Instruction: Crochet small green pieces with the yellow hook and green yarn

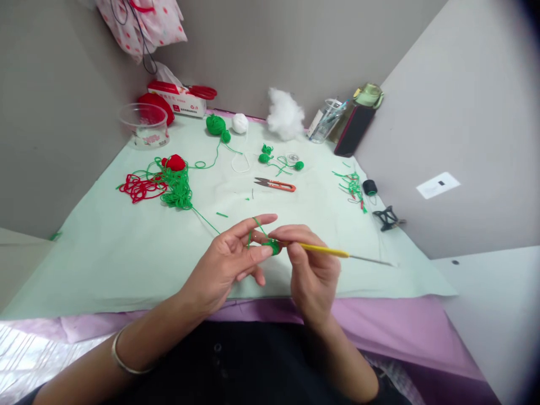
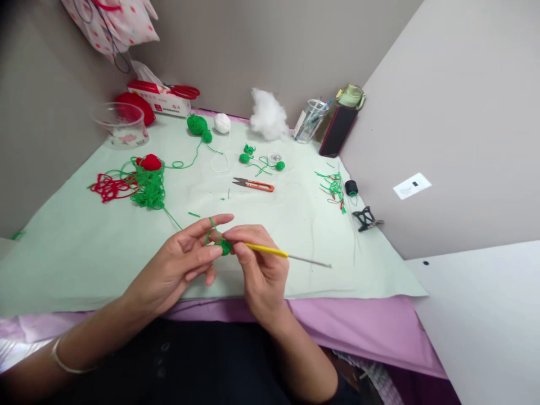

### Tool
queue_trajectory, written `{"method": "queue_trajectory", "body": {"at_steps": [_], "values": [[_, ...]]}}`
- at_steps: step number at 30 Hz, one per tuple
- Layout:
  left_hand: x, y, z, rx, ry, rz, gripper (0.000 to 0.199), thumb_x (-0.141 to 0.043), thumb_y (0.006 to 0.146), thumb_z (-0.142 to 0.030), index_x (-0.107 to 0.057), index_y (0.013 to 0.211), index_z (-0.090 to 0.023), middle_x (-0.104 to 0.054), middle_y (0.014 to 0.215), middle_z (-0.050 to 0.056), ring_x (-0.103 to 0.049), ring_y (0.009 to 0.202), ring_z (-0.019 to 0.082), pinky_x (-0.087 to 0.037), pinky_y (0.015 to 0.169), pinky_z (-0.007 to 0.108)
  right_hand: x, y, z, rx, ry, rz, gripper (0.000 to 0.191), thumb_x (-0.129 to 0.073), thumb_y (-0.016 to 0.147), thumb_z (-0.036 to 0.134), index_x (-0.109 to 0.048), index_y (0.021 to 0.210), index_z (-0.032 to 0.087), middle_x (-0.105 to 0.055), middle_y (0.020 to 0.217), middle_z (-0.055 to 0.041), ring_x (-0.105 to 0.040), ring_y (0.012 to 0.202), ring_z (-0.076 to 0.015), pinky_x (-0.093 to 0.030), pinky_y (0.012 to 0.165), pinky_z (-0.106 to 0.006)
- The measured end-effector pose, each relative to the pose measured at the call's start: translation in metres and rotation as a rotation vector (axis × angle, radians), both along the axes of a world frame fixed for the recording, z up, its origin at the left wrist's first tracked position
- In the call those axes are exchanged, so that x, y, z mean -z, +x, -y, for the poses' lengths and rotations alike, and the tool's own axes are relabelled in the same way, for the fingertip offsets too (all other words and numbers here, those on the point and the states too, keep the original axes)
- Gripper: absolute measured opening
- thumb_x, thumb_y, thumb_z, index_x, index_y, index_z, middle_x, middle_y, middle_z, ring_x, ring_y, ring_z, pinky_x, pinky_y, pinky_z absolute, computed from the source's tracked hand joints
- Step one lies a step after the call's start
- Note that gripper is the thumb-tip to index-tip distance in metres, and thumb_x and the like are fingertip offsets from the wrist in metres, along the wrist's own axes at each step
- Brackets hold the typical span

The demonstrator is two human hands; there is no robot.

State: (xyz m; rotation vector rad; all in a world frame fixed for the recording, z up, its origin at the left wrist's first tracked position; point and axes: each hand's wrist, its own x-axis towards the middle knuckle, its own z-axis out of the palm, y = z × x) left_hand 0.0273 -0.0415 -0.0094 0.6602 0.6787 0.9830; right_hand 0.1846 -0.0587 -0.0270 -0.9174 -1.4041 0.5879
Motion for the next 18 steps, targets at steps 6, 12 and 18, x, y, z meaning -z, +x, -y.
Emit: {"method": "queue_trajectory", "body": {"at_steps": [6,12,18], "values": [[0.003,0.003,0.000,-0.020,-0.042,0.024,0.038,-0.089,0.083,-0.019,-0.082,0.121,-0.022,-0.065,0.080,-0.005,-0.039,0.049,0.000,-0.057,0.059,0.017,0.013,-0.001,0.004,0.128,0.241,0.312,0.035,-0.067,0.098,0.007,-0.078,0.123,0.029,-0.077,0.112,-0.0081,-0.074,0.099,-0.0206,-0.063,0.078,-0.035],[0.002,-0.004,-0.008,0.028,-0.142,0.110,0.027,-0.085,0.085,-0.016,-0.085,0.113,-0.016,-0.041,0.061,-0.010,-0.023,0.046,0.001,-0.047,0.051,0.011,0.006,0.007,-0.003,0.040,0.000,-0.136,0.022,-0.059,0.105,0.019,-0.080,0.106,0.026,-0.075,0.091,-0.0025,-0.067,0.069,-0.0137,-0.058,0.064,-0.030],[0.002,0.001,-0.002,0.008,0.009,0.011,0.036,-0.087,0.083,-0.019,-0.084,0.118,-0.025,-0.065,0.089,-0.004,-0.045,0.051,0.000,-0.064,0.066,0.024,0.005,0.005,-0.004,-0.091,-0.151,-0.218,0.015,-0.066,0.103,0.025,-0.082,0.103,0.027,-0.077,0.095,-0.0022,-0.068,0.079,-0.0133,-0.057,0.072,-0.029]]}}
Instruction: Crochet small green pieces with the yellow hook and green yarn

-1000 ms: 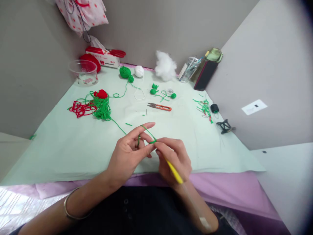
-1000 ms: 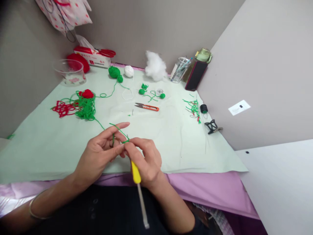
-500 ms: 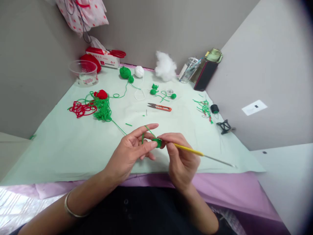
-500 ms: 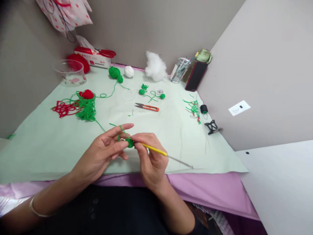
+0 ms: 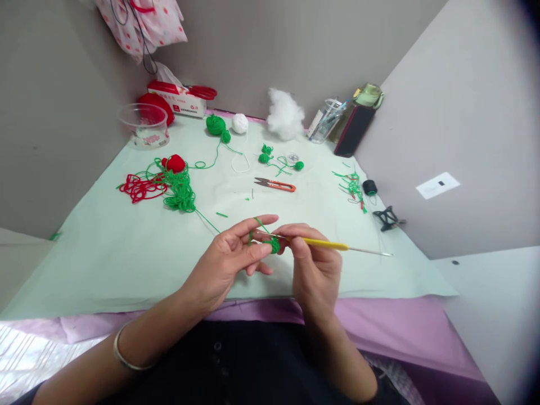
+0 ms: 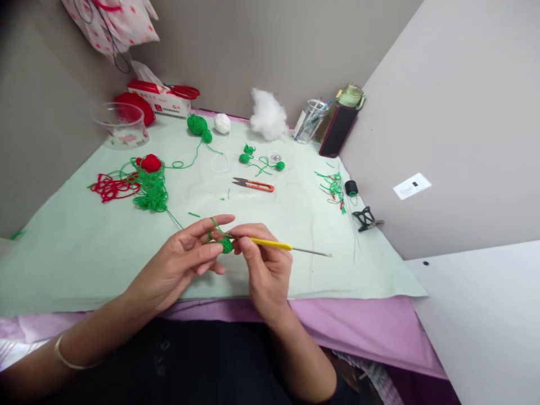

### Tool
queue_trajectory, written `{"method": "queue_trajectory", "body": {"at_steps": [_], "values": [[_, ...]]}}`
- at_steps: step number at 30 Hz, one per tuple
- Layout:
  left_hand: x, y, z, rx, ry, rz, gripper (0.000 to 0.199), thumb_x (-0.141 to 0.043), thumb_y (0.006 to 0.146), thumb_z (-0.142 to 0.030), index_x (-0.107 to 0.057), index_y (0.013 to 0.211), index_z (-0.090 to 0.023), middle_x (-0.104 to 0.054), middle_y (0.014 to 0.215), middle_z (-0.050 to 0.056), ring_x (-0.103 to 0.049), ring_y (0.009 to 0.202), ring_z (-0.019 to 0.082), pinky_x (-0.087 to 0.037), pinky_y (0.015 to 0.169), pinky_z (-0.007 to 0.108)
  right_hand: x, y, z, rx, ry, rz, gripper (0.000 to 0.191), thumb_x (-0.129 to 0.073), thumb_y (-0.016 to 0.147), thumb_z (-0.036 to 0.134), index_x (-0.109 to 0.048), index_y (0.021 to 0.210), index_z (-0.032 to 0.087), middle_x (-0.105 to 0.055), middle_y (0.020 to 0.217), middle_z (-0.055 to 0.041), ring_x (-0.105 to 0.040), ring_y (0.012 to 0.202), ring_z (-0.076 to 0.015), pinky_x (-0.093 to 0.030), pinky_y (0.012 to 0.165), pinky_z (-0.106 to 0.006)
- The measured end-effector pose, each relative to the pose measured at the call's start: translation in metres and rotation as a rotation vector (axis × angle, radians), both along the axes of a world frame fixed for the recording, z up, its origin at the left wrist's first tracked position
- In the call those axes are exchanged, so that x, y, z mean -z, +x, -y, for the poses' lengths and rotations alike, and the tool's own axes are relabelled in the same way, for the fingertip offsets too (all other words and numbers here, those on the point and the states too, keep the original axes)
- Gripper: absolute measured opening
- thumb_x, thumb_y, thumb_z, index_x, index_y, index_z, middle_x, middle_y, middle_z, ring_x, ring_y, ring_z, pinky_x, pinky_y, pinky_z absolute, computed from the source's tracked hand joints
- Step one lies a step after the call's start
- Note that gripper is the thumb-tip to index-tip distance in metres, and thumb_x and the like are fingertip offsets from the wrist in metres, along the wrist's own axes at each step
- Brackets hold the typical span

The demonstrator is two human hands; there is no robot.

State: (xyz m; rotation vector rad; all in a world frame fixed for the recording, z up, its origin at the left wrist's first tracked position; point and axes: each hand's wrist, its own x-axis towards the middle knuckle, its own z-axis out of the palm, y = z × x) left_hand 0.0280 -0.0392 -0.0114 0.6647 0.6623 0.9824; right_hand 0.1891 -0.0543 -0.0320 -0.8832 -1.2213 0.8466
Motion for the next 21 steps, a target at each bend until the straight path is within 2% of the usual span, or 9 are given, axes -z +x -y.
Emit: {"method": "queue_trajectory", "body": {"at_steps": [7,13,18,21], "values": [[-0.001,-0.004,0.000,-0.021,0.025,-0.087,0.033,-0.086,0.083,-0.019,-0.085,0.115,-0.026,-0.063,0.092,-0.004,-0.047,0.052,-0.001,-0.065,0.067,0.024,-0.005,0.003,0.000,-0.084,-0.098,-0.204,0.020,-0.063,0.105,0.032,-0.080,0.096,0.024,-0.078,0.090,-0.0012,-0.069,0.071,-0.0110,-0.058,0.068,-0.026],[-0.003,-0.005,0.000,-0.039,0.060,-0.091,0.035,-0.085,0.082,-0.017,-0.085,0.116,-0.027,-0.061,0.090,-0.004,-0.050,0.059,0.003,-0.065,0.065,0.023,-0.006,0.007,0.006,-0.057,-0.027,-0.056,0.021,-0.058,0.108,0.030,-0.077,0.103,0.024,-0.079,0.097,-0.0019,-0.072,0.076,-0.0122,-0.060,0.073,-0.028],[0.000,-0.005,0.000,-0.052,0.085,-0.098,0.034,-0.084,0.083,-0.017,-0.085,0.115,-0.028,-0.060,0.090,-0.004,-0.049,0.057,0.002,-0.065,0.066,0.024,-0.005,0.007,0.010,-0.041,0.043,0.025,0.022,-0.054,0.110,0.026,-0.075,0.107,0.024,-0.080,0.099,-0.0027,-0.073,0.077,-0.0136,-0.061,0.072,-0.030],[0.001,-0.005,0.000,-0.060,0.122,-0.131,0.035,-0.085,0.084,-0.018,-0.085,0.116,-0.030,-0.061,0.089,-0.004,-0.055,0.061,0.004,-0.064,0.066,0.022,-0.006,0.007,0.012,0.034,0.104,0.165,0.023,-0.052,0.109,0.020,-0.075,0.109,0.024,-0.078,0.098,-0.0025,-0.072,0.077,-0.0135,-0.060,0.072,-0.031]]}}
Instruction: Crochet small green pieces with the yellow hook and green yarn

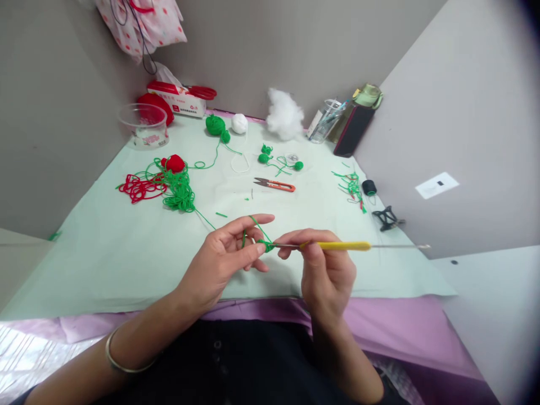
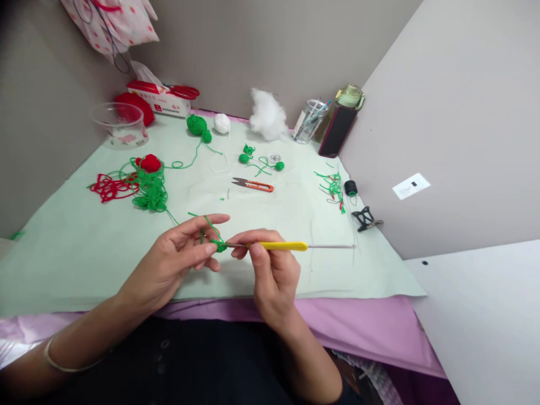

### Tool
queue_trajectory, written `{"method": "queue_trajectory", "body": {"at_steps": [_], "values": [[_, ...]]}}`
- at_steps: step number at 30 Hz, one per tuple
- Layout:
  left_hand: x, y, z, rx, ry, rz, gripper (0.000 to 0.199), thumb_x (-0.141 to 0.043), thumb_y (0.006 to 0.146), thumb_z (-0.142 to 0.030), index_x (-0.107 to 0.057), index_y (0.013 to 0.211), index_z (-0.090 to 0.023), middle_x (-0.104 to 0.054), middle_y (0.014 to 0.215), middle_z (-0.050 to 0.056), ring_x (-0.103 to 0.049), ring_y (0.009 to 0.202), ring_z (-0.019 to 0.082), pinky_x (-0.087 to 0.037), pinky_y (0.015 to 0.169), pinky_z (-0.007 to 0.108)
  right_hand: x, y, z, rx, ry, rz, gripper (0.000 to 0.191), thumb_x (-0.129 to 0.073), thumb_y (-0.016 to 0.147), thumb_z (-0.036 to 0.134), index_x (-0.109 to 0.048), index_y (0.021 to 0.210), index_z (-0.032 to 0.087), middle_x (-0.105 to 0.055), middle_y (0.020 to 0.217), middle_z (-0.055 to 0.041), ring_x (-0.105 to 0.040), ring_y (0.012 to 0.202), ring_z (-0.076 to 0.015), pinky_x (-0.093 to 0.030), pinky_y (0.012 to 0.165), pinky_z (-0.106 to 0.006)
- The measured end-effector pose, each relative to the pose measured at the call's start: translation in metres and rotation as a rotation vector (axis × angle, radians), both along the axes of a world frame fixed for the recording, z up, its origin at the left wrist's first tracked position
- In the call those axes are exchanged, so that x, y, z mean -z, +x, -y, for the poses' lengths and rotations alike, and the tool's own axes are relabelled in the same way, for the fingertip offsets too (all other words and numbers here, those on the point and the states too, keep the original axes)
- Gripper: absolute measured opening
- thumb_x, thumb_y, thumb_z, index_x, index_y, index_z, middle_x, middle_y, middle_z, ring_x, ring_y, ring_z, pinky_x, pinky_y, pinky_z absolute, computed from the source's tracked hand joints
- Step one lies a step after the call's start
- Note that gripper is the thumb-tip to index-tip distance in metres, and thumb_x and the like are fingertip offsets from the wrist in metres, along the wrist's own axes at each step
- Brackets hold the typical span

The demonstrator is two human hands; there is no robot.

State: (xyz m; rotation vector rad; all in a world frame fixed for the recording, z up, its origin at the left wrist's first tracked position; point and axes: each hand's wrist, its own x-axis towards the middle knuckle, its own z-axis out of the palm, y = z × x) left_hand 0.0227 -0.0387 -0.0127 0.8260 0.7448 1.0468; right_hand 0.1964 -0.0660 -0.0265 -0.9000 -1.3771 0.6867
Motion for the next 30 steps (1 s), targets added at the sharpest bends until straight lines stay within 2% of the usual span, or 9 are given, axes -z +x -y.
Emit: {"method": "queue_trajectory", "body": {"at_steps": [4,9,12,14,16,19,23,26,30], "values": [[0.002,0.000,0.000,-0.015,0.043,-0.092,0.034,-0.085,0.086,-0.021,-0.084,0.117,-0.033,-0.062,0.087,-0.004,-0.067,0.072,0.007,-0.062,0.071,0.018,0.000,0.001,0.002,0.061,0.191,0.237,0.026,-0.051,0.107,0.012,-0.071,0.118,0.024,-0.078,0.101,-0.0047,-0.073,0.083,-0.0165,-0.061,0.075,-0.034],[0.002,0.004,0.004,-0.064,0.051,-0.086,0.037,-0.088,0.083,-0.018,-0.083,0.118,-0.030,-0.064,0.084,-0.005,-0.061,0.069,0.006,-0.059,0.066,0.015,0.005,-0.004,-0.001,0.182,0.404,0.583,0.023,-0.052,0.104,0.010,-0.068,0.117,0.019,-0.078,0.099,-0.0108,-0.074,0.089,-0.0201,-0.063,0.073,-0.033],[0.000,0.007,0.005,-0.026,-0.043,0.015,0.047,-0.089,0.081,-0.019,-0.079,0.127,-0.026,-0.066,0.083,-0.005,-0.058,0.060,0.004,-0.055,0.057,0.015,0.013,-0.007,-0.001,0.289,0.491,0.676,0.025,-0.059,0.100,0.008,-0.071,0.119,0.019,-0.077,0.101,-0.0115,-0.073,0.088,-0.0203,-0.063,0.071,-0.033],[-0.001,0.006,0.003,0.047,-0.146,0.109,0.050,-0.089,0.082,-0.021,-0.077,0.131,-0.021,-0.062,0.073,-0.006,-0.047,0.050,0.002,-0.055,0.056,0.017,0.016,-0.007,0.001,0.332,0.517,0.696,0.030,-0.064,0.098,0.008,-0.073,0.122,0.022,-0.076,0.109,-0.0119,-0.073,0.096,-0.0221,-0.064,0.073,-0.035],[-0.002,0.004,0.000,0.108,-0.235,0.186,0.046,-0.088,0.084,-0.022,-0.078,0.129,-0.016,-0.051,0.060,-0.010,-0.033,0.046,0.000,-0.053,0.054,0.015,0.016,-0.006,0.002,0.311,0.477,0.627,0.031,-0.065,0.099,0.010,-0.075,0.123,0.025,-0.075,0.113,-0.0108,-0.073,0.099,-0.0230,-0.064,0.075,-0.036],[-0.004,0.000,-0.004,0.091,-0.259,0.218,0.037,-0.086,0.085,-0.018,-0.081,0.122,-0.015,-0.039,0.055,-0.012,-0.025,0.046,0.001,-0.048,0.051,0.011,0.011,-0.004,0.001,0.216,0.271,0.275,0.025,-0.057,0.104,0.015,-0.076,0.116,0.026,-0.075,0.099,-0.0065,-0.072,0.085,-0.0197,-0.061,0.070,-0.036],[-0.005,0.002,-0.003,0.062,-0.191,0.193,0.036,-0.085,0.085,-0.016,-0.081,0.120,-0.021,-0.058,0.074,-0.008,-0.028,0.045,-0.001,-0.053,0.051,0.014,0.005,-0.006,-0.006,0.058,0.030,-0.112,0.019,-0.058,0.106,0.026,-0.077,0.104,0.025,-0.072,0.089,-0.0034,-0.066,0.072,-0.0160,-0.057,0.066,-0.034],[-0.003,0.005,0.000,0.096,-0.154,0.171,0.034,-0.087,0.084,-0.019,-0.082,0.117,-0.022,-0.064,0.085,-0.005,-0.032,0.045,-0.002,-0.058,0.053,0.019,0.006,-0.009,-0.008,0.006,-0.033,-0.096,0.017,-0.061,0.105,0.026,-0.078,0.104,0.025,-0.077,0.097,-0.0042,-0.070,0.080,-0.0168,-0.060,0.071,-0.033],[-0.001,0.009,0.003,0.053,-0.109,0.136,0.034,-0.089,0.082,-0.021,-0.082,0.116,-0.021,-0.066,0.085,-0.004,-0.041,0.048,0.000,-0.062,0.059,0.022,0.010,-0.012,-0.004,0.095,0.033,0.061,0.021,-0.060,0.105,0.018,-0.078,0.109,0.027,-0.077,0.095,-0.0029,-0.072,0.082,-0.0165,-0.062,0.071,-0.032]]}}
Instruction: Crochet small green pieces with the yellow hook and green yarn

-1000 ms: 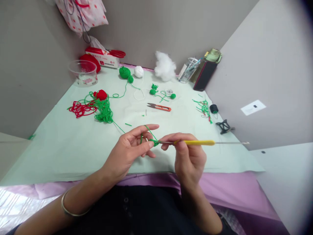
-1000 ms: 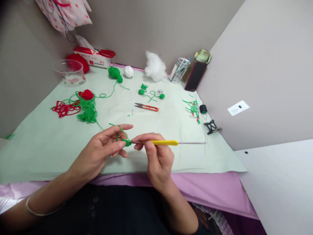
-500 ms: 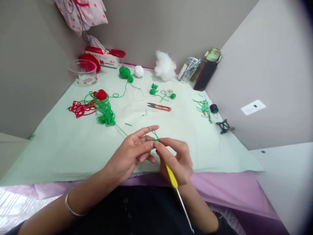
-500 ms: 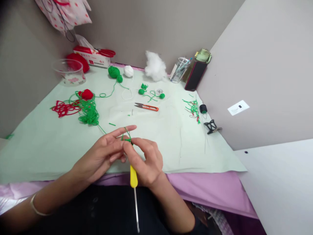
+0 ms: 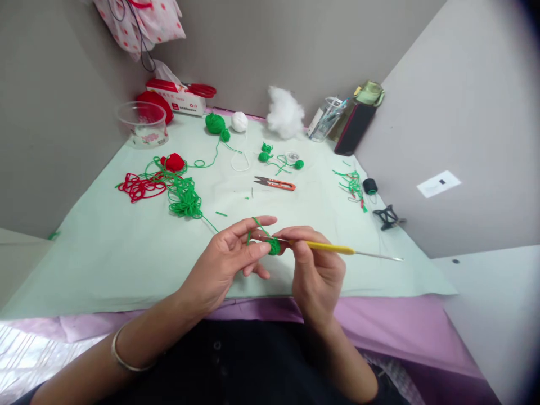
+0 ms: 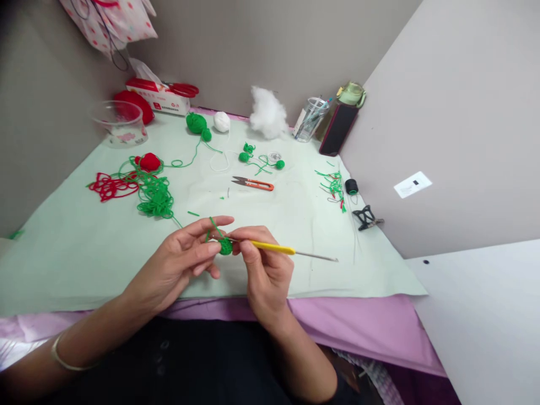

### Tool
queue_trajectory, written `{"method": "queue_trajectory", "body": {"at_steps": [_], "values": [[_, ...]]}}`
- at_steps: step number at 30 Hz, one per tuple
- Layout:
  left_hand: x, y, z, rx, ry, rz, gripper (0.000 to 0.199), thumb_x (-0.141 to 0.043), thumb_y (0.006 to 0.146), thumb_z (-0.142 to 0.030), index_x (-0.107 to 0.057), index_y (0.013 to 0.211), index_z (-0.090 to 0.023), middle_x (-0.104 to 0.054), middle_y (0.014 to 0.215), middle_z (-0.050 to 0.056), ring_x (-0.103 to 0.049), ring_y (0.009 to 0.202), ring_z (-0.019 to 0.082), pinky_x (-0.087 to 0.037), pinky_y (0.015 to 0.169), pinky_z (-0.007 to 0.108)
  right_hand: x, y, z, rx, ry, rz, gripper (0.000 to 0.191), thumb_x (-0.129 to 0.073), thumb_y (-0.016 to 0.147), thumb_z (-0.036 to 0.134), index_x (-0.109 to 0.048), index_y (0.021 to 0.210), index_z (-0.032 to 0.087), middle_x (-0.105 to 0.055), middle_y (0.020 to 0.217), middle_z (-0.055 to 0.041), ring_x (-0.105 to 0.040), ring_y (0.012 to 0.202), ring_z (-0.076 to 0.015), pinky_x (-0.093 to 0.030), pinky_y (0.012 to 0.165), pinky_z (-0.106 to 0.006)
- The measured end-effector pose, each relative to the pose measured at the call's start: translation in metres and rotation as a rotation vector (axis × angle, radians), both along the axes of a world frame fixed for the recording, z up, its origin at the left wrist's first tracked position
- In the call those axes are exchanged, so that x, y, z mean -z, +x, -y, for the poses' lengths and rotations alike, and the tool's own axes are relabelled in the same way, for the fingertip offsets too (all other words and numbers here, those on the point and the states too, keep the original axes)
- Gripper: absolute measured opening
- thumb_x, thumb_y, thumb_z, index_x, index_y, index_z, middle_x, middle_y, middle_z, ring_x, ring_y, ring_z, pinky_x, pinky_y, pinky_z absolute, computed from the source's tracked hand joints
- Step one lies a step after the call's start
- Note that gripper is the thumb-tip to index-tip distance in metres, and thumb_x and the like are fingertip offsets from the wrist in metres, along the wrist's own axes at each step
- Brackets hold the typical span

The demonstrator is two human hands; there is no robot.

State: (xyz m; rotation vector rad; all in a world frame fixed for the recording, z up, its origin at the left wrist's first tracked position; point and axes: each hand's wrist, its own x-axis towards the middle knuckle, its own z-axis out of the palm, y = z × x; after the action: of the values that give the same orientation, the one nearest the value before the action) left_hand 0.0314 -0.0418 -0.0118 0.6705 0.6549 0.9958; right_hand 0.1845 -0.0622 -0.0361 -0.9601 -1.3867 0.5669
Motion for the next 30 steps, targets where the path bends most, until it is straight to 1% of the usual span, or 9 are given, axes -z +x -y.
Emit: {"method": "queue_trajectory", "body": {"at_steps": [3,5,8,10,12,17,24,27,30], "values": [[0.001,0.000,-0.001,-0.020,-0.044,0.020,0.036,-0.089,0.083,-0.020,-0.082,0.118,-0.021,-0.066,0.079,-0.005,-0.040,0.047,-0.001,-0.059,0.059,0.019,0.003,0.000,0.003,0.106,0.179,0.265,0.027,-0.066,0.100,0.012,-0.079,0.116,0.029,-0.077,0.105,-0.0063,-0.074,0.093,-0.0195,-0.063,0.075,-0.034],[0.002,-0.002,-0.003,0.030,-0.115,0.059,0.034,-0.087,0.085,-0.020,-0.082,0.119,-0.018,-0.056,0.066,-0.008,-0.033,0.046,-0.001,-0.055,0.056,0.015,0.004,0.003,0.003,0.134,0.244,0.347,0.031,-0.068,0.098,0.010,-0.079,0.119,0.029,-0.077,0.109,-0.0078,-0.074,0.096,-0.0206,-0.063,0.077,-0.035],[0.003,-0.005,-0.007,0.054,-0.170,0.099,0.029,-0.084,0.087,-0.017,-0.084,0.116,-0.014,-0.038,0.057,-0.012,-0.024,0.046,0.000,-0.049,0.052,0.011,0.000,0.008,-0.001,0.073,0.113,0.101,0.026,-0.062,0.102,0.014,-0.080,0.113,0.028,-0.076,0.096,-0.0043,-0.072,0.083,-0.0169,-0.061,0.073,-0.033],[0.002,-0.006,-0.008,0.017,-0.143,0.089,0.029,-0.083,0.086,-0.015,-0.084,0.115,-0.017,-0.045,0.064,-0.010,-0.026,0.047,-0.001,-0.050,0.053,0.011,-0.003,0.009,-0.004,-0.013,-0.004,-0.144,0.022,-0.060,0.105,0.020,-0.080,0.106,0.027,-0.073,0.090,-0.0017,-0.068,0.072,-0.0132,-0.058,0.066,-0.029],[0.002,-0.005,-0.007,0.006,-0.092,0.054,0.033,-0.085,0.084,-0.015,-0.084,0.117,-0.022,-0.059,0.077,-0.007,-0.032,0.048,-0.001,-0.056,0.057,0.016,-0.004,0.009,-0.006,-0.101,-0.065,-0.242,0.018,-0.063,0.104,0.025,-0.081,0.102,0.027,-0.074,0.091,-0.0018,-0.067,0.071,-0.0126,-0.057,0.065,-0.028],[0.001,-0.001,-0.001,-0.007,-0.003,-0.039,0.034,-0.088,0.082,-0.020,-0.084,0.115,-0.023,-0.064,0.083,-0.004,-0.042,0.050,0.001,-0.063,0.063,0.025,-0.003,0.007,-0.007,-0.108,-0.133,-0.218,0.015,-0.066,0.103,0.029,-0.080,0.102,0.024,-0.078,0.093,-0.0038,-0.070,0.075,-0.0140,-0.060,0.069,-0.029],[-0.001,-0.005,-0.003,-0.007,0.014,-0.114,0.033,-0.087,0.082,-0.022,-0.084,0.115,-0.023,-0.063,0.090,-0.003,-0.040,0.052,0.000,-0.061,0.061,0.022,-0.007,0.012,-0.009,-0.152,-0.172,-0.292,0.022,-0.059,0.106,0.034,-0.074,0.096,0.021,-0.079,0.089,-0.0041,-0.071,0.068,-0.0142,-0.062,0.066,-0.030],[0.000,-0.006,-0.002,-0.027,0.038,-0.142,0.034,-0.087,0.082,-0.022,-0.084,0.115,-0.023,-0.062,0.089,-0.003,-0.040,0.053,0.002,-0.061,0.061,0.023,-0.009,0.014,-0.004,-0.147,-0.158,-0.208,0.023,-0.055,0.108,0.032,-0.074,0.100,0.022,-0.079,0.093,-0.0038,-0.072,0.071,-0.0145,-0.061,0.070,-0.032],[0.003,-0.007,-0.001,-0.055,0.076,-0.217,0.034,-0.087,0.083,-0.024,-0.084,0.117,-0.026,-0.063,0.090,-0.003,-0.052,0.056,0.004,-0.058,0.059,0.022,-0.010,0.014,0.002,-0.074,-0.089,-0.048,0.022,-0.053,0.109,0.026,-0.074,0.105,0.023,-0.079,0.095,-0.0041,-0.073,0.075,-0.0158,-0.061,0.071,-0.034]]}}
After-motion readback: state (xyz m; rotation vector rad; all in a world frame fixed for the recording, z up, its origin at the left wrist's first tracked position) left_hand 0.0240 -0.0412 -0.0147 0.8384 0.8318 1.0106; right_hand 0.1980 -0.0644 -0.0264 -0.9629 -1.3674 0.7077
